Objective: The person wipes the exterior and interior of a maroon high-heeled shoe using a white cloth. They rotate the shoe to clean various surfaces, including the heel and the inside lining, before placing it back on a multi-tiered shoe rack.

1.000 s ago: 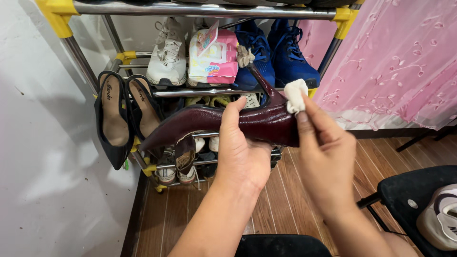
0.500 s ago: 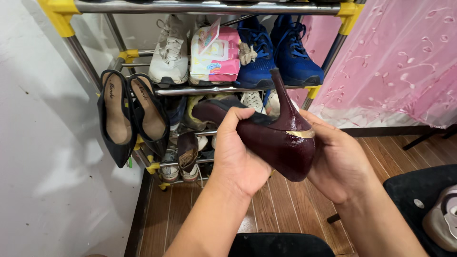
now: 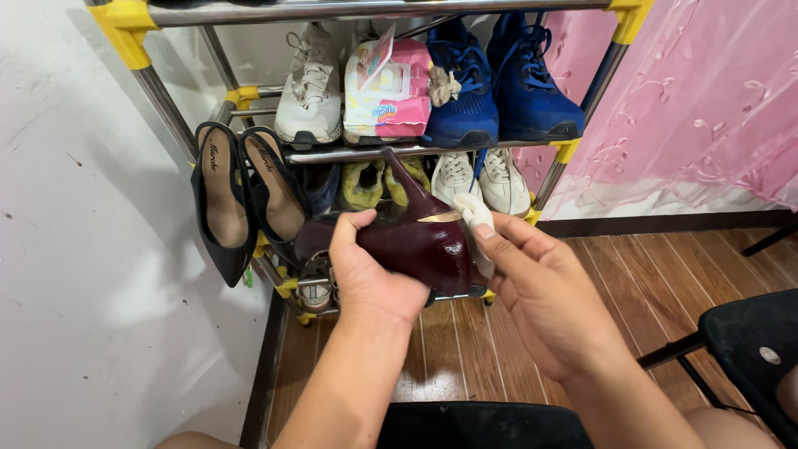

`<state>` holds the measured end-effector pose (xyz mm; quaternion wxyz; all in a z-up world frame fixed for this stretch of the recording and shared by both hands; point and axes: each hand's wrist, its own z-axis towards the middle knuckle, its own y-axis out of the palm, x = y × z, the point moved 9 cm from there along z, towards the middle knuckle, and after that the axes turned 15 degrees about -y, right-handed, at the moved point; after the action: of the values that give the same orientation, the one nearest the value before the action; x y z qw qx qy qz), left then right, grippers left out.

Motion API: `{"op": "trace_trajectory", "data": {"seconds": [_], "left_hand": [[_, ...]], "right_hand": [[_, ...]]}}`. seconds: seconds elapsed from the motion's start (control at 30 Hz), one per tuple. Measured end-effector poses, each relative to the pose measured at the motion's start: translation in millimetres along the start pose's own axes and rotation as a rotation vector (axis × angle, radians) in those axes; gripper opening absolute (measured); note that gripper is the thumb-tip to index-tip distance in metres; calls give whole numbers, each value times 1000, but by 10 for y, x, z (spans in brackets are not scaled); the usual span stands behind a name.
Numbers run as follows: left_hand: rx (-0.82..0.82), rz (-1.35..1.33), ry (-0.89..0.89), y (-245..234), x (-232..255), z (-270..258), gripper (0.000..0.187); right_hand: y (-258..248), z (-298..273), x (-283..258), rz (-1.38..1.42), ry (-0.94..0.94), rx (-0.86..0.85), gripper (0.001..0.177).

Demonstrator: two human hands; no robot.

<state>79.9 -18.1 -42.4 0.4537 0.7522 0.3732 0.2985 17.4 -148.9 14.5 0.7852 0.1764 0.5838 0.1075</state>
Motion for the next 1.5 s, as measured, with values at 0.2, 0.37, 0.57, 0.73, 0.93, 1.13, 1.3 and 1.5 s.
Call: {"op": "trace_trajectory", "data": {"seconds": [0.2, 0.37, 0.57, 0.73, 0.93, 1.13, 1.3, 1.5], "left_hand": [[-3, 41, -52, -97, -419, 270, 44], [39, 174, -121, -184, -747, 373, 53], [184, 253, -222, -194, -999, 427, 65], [248, 250, -161, -141, -1211, 384, 61], [254, 177, 51, -159, -1339, 277, 35], [216, 51, -43, -253, -1188, 394, 25], [242, 14, -46, -415, -1029, 451, 23], [229, -49, -52, -518, -830, 503, 30]], "right_hand": [[-187, 9, 25, -249, -61, 94, 53], [-525, 63, -75, -321, -123, 179, 49], [-797, 148, -110, -382, -151, 240, 45], [-909, 215, -184, -485, -148, 266, 45], [-900, 231, -206, -613, -155, 249, 45], [-680, 322, -128, -686, -197, 165, 46], [-511, 388, -43, -779, -205, 62, 50], [-306, 444, 80, -783, -232, -43, 54]]}}
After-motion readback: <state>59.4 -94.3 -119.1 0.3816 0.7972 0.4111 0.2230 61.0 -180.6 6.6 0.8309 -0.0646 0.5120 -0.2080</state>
